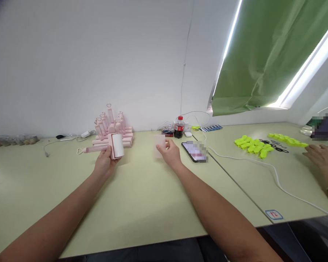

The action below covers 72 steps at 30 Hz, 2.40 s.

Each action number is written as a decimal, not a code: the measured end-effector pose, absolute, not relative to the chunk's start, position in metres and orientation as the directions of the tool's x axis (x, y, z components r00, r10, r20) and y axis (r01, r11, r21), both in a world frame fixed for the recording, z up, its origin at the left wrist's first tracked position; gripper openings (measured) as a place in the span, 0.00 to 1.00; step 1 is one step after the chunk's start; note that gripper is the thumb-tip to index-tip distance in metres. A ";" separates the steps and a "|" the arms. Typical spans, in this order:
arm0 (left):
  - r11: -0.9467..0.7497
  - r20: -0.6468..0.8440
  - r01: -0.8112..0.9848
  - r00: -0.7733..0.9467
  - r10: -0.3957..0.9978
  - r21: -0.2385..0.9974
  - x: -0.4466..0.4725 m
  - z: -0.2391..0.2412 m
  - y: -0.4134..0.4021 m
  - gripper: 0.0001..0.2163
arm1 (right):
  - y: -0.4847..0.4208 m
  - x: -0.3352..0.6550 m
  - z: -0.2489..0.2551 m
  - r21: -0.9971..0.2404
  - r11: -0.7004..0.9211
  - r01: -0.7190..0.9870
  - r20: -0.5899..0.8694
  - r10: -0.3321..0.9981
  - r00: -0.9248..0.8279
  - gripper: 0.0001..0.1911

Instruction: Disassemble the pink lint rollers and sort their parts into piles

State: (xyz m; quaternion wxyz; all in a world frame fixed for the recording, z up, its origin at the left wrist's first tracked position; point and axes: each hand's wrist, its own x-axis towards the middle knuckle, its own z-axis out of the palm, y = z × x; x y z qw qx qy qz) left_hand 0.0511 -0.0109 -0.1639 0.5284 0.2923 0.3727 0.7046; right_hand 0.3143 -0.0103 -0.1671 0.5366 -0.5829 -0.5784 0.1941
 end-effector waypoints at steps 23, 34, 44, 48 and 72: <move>-0.075 0.017 -0.238 -0.239 0.971 0.968 0.067 -0.177 -0.022 0.23 | 0.002 0.328 -0.171 -0.586 -0.058 0.808 0.231 0.944 0.235 0.34; -0.056 0.011 -0.202 -0.216 0.976 0.978 0.073 -0.175 -0.028 0.22 | -0.003 0.319 -0.180 -0.716 0.033 0.697 0.186 0.972 0.146 0.25; -0.082 0.042 -0.184 -0.214 0.976 0.980 0.073 -0.175 -0.027 0.20 | -0.011 0.313 -0.171 -0.696 0.252 0.672 0.389 0.919 0.058 0.18; -0.090 0.074 -0.121 -0.136 0.988 0.989 0.076 -0.174 -0.033 0.22 | -0.027 0.295 -0.166 -0.762 0.351 0.543 0.410 0.912 -0.014 0.21; -0.785 0.592 0.554 0.546 0.593 0.275 0.054 -0.144 -0.061 0.19 | -0.056 0.267 -0.170 -0.656 0.603 0.454 0.365 0.780 -0.508 0.16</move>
